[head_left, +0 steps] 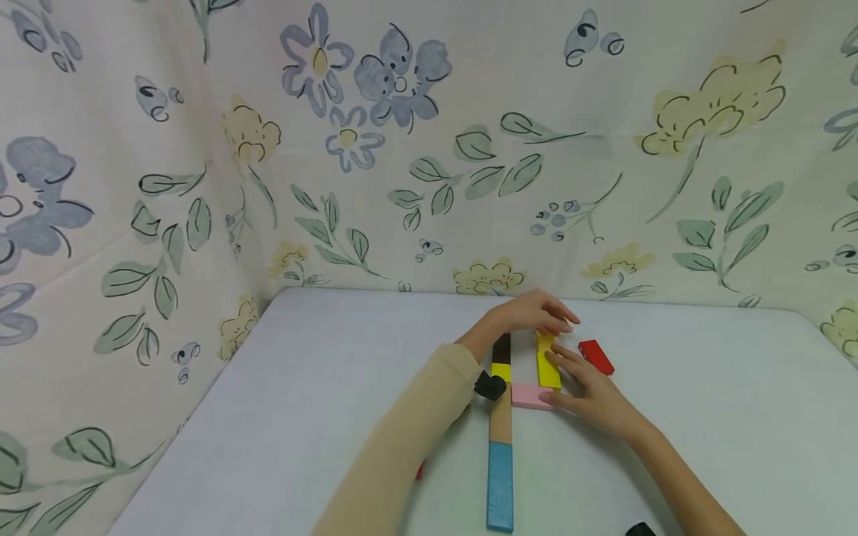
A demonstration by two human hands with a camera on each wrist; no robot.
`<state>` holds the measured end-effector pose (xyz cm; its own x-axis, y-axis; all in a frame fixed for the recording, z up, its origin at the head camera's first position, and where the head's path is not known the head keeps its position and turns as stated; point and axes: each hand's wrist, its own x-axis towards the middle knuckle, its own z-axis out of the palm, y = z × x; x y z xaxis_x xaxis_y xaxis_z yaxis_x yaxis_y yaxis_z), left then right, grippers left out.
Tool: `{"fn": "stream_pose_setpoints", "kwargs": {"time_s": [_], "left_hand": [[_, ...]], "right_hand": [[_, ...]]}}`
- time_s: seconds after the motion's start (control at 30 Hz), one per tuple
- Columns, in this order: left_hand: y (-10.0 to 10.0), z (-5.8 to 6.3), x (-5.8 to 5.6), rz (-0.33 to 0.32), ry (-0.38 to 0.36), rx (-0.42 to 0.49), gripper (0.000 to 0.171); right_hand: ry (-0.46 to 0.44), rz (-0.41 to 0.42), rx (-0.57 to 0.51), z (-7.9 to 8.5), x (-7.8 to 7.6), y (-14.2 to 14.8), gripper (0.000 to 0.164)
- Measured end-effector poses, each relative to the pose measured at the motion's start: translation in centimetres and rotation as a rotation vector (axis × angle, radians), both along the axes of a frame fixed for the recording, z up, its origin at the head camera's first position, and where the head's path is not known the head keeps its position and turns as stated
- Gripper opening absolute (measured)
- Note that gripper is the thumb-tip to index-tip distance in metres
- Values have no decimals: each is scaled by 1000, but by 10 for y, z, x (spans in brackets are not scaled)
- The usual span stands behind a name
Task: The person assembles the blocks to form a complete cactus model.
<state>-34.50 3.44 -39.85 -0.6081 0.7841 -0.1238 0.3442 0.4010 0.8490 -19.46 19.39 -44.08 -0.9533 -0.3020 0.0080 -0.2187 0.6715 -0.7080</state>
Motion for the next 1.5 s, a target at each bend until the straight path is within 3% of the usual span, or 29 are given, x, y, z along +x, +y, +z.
{"fn": "stream_pose_setpoints", "kwargs": {"time_s": [0.23,0.33,0.67,0.8,1.13,1.33,1.5], "left_hand": [[14,-6,-13,-115,126,-42,32],[21,-7,-16,-178,148,-46,32],[38,-14,-19,-339,106,-61,36],[41,-13,-19,-371,94,-84,39],[44,-11,-18,-314,46,-170,35],[39,-12,-22,-279,97,-186,34],[33,-13,-27,-191,135,-206,33]], "right_hand": [[17,22,-43,-3,2,-2,77],[21,26,-50,-3,4,-3,76],[57,39,-61,-6,7,4,73],[63,41,-71,-5,6,6,73],[59,45,-83,-3,3,4,73],[58,46,-78,-3,1,3,73],[45,35,-30,-4,-1,2,75]]}}
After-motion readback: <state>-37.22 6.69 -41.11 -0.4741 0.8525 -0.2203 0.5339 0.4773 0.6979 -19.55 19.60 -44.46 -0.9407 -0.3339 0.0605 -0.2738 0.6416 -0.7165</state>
